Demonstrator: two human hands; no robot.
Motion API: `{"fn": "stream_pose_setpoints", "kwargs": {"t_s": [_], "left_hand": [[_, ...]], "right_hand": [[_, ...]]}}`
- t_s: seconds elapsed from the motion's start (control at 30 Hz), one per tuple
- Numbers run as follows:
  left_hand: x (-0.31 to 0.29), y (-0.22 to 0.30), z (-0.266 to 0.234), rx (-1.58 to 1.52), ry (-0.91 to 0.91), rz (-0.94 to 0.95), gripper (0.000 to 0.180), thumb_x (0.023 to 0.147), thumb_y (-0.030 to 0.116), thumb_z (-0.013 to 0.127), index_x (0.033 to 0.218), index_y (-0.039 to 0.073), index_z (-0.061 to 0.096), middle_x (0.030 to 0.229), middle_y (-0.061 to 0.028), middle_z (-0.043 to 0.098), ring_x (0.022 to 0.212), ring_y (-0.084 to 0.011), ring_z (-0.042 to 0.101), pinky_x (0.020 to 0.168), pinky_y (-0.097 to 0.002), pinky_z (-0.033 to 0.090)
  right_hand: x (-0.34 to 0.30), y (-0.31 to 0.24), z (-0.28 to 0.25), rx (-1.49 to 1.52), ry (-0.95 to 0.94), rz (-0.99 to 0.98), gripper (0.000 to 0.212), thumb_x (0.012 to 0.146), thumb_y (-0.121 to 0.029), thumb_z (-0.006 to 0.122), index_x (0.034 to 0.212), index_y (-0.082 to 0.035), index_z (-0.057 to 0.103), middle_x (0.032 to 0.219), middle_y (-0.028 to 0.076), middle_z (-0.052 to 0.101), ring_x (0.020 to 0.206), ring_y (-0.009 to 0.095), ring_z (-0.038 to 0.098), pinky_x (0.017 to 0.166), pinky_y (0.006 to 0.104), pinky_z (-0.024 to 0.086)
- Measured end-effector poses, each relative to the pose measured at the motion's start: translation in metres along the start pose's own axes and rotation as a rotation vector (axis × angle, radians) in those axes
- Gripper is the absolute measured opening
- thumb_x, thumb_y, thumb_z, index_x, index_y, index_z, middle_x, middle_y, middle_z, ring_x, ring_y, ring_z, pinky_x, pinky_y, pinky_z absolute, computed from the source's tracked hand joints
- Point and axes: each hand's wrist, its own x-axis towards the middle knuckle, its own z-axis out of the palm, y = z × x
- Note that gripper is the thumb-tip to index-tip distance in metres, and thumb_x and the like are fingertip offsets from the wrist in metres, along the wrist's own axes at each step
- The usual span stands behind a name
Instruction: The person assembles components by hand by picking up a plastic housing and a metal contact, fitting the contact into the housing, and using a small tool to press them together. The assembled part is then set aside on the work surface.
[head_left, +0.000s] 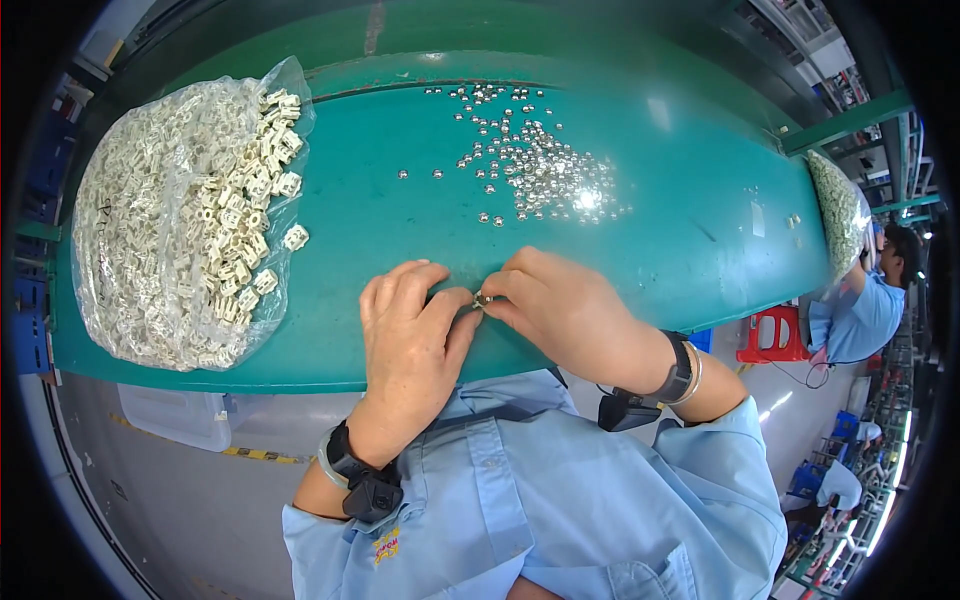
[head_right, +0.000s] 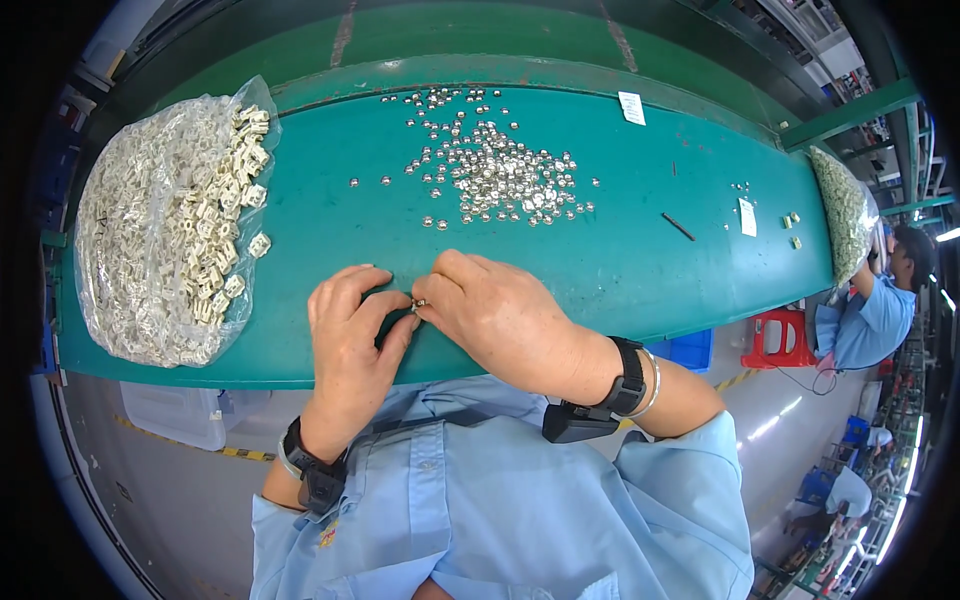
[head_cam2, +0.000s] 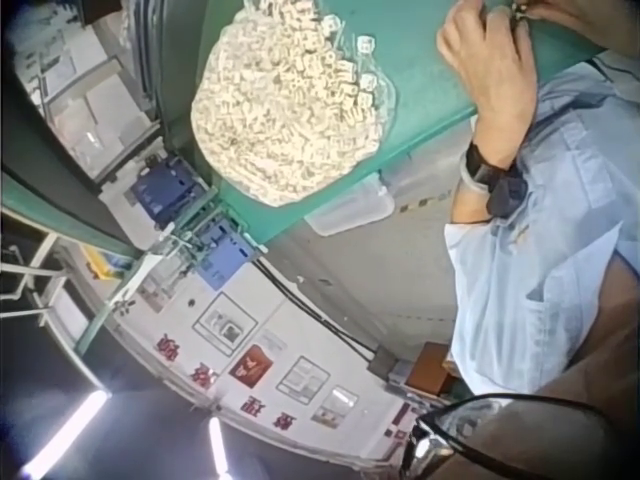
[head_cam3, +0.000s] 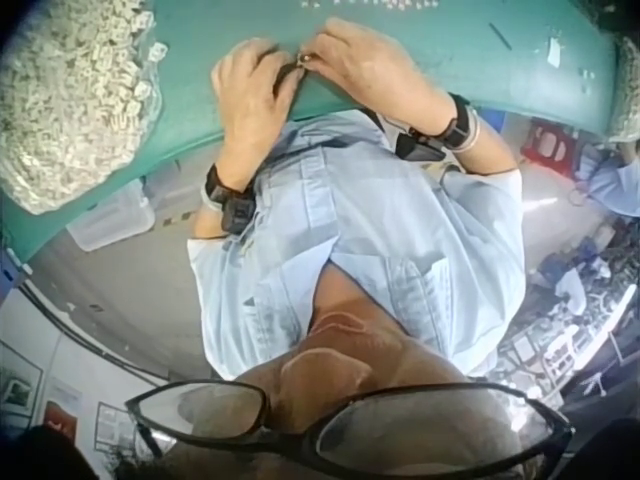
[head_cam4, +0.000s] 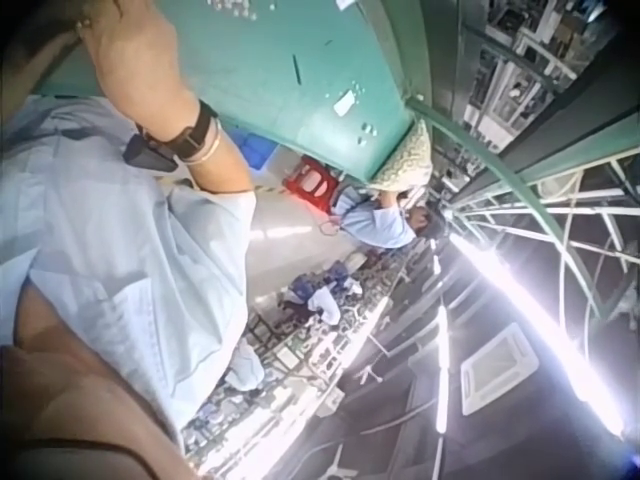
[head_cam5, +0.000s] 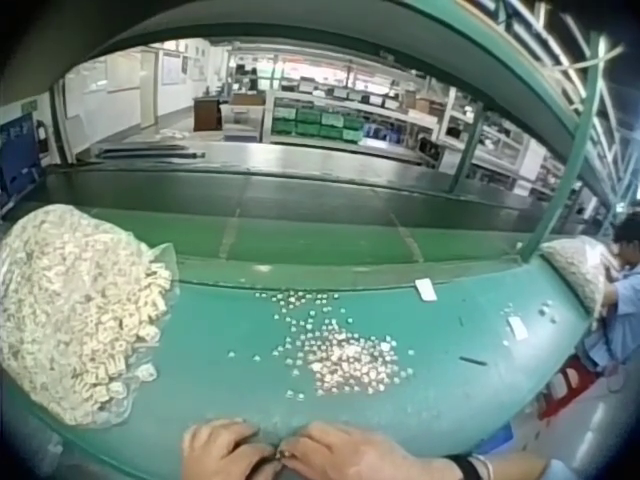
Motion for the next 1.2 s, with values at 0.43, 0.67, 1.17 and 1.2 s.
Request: {"fn": "stream_pose_setpoints", "kwargs": {"t_s": [0.43,0.67,1.17,1.2], "left_hand": [[0.026,-0.005,-0.025,-0.115,-0.23,0.067,0.03,0.078,0.01,0.073,0.107,0.008,0.068,0.117,-0.0089,0.057,0.11,-0.0279,0.052,0.093,-0.0413,0.038],[0.031,-0.009,-0.021,-0.087,-0.303,0.103,0.032,0.078,0.01,0.074,0.109,0.009,0.069,0.113,-0.0056,0.059,0.107,-0.0256,0.052,0.091,-0.0397,0.038],[0.02,-0.002,-0.007,-0.078,-0.135,0.032,0.029,0.073,0.013,0.079,0.099,0.009,0.067,0.108,-0.0055,0.057,0.104,-0.0266,0.052,0.09,-0.04,0.037],[0.02,-0.002,-0.006,-0.077,-0.134,0.033,0.029,0.073,0.013,0.079,0.099,0.009,0.066,0.108,-0.0054,0.057,0.104,-0.0266,0.052,0.09,-0.0401,0.037]], "right_hand": [[-0.008,0.003,-0.008,0.014,0.057,0.007,0.019,0.081,-0.01,0.072,0.098,-0.008,0.064,0.091,0.007,0.059,0.078,0.027,0.062,0.066,0.0362,0.051],[-0.012,0.007,-0.008,0.037,0.064,0.012,0.019,0.081,-0.011,0.072,0.098,-0.008,0.064,0.092,0.007,0.059,0.079,0.027,0.062,0.066,0.0365,0.051],[-0.003,0.01,-0.005,0.026,-0.026,-0.032,0.016,0.084,-0.013,0.069,0.099,-0.008,0.065,0.094,0.007,0.059,0.083,0.027,0.062,0.07,0.0369,0.052],[-0.002,0.011,-0.005,0.025,-0.028,-0.033,0.016,0.084,-0.013,0.069,0.099,-0.008,0.065,0.094,0.007,0.059,0.083,0.027,0.062,0.07,0.0369,0.052]]}}
